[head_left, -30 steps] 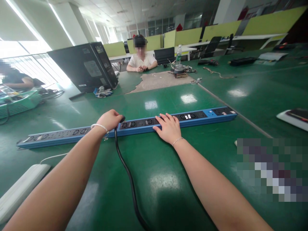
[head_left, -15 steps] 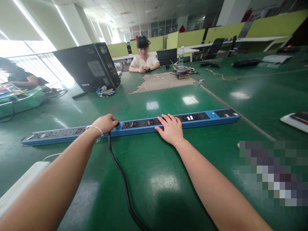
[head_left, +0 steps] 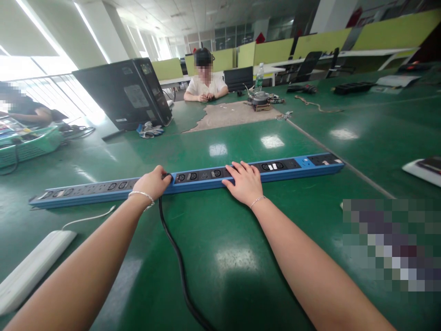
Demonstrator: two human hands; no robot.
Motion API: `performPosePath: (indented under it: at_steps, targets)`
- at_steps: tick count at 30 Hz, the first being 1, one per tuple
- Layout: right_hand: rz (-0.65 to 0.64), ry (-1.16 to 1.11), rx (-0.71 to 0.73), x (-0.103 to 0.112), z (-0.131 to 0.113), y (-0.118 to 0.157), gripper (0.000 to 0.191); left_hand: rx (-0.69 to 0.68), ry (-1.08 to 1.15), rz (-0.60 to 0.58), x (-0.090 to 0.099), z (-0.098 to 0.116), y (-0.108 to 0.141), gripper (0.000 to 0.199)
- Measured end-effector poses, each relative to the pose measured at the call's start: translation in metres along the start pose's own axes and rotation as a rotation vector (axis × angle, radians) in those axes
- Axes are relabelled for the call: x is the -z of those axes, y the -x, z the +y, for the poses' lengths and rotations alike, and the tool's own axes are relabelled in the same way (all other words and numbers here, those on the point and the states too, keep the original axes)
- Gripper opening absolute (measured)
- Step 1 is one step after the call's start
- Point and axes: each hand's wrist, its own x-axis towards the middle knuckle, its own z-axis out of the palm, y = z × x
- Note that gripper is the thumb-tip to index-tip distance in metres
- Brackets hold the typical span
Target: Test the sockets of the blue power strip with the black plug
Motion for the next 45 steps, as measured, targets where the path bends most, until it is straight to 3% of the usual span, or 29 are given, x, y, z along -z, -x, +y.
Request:
performPosePath:
  at_steps: [9, 16, 24, 32, 41, 45]
  targets:
    - [0.002, 0.005, 0.0, 0.0, 0.001, 0.0, 0.05, 0.019, 0.066, -0.024, 0.0, -0.001, -0.004, 0.042]
    - [0.006, 0.002, 0.005, 0.0, 0.001, 0.0, 0.05, 0.062, 0.036, 0.004, -0.002, 0.007, 0.008, 0.047]
    - [-0.003, 0.0, 0.002, 0.0, 0.001, 0.0, 0.05, 0.019, 0.051, -0.027, -0.001, 0.0, -0.007, 0.038]
    - [-0.002, -0.006, 0.002, -0.001, 0.001, 0.0, 0.05, 0.086, 0.053, 0.048, -0.005, 0.011, 0.012, 0.044]
    - [-0.004, -0.002, 0.0, 0.0, 0.001, 0.0, 0.05, 0.04, 0.096, 0.023, -0.005, 0.002, 0.006, 0.044]
    - [-0.006, 0.005, -0.001, 0.001, 0.001, 0.001, 0.05, 0.061, 0.139, 0.07, 0.006, -0.001, 0.008, 0.042]
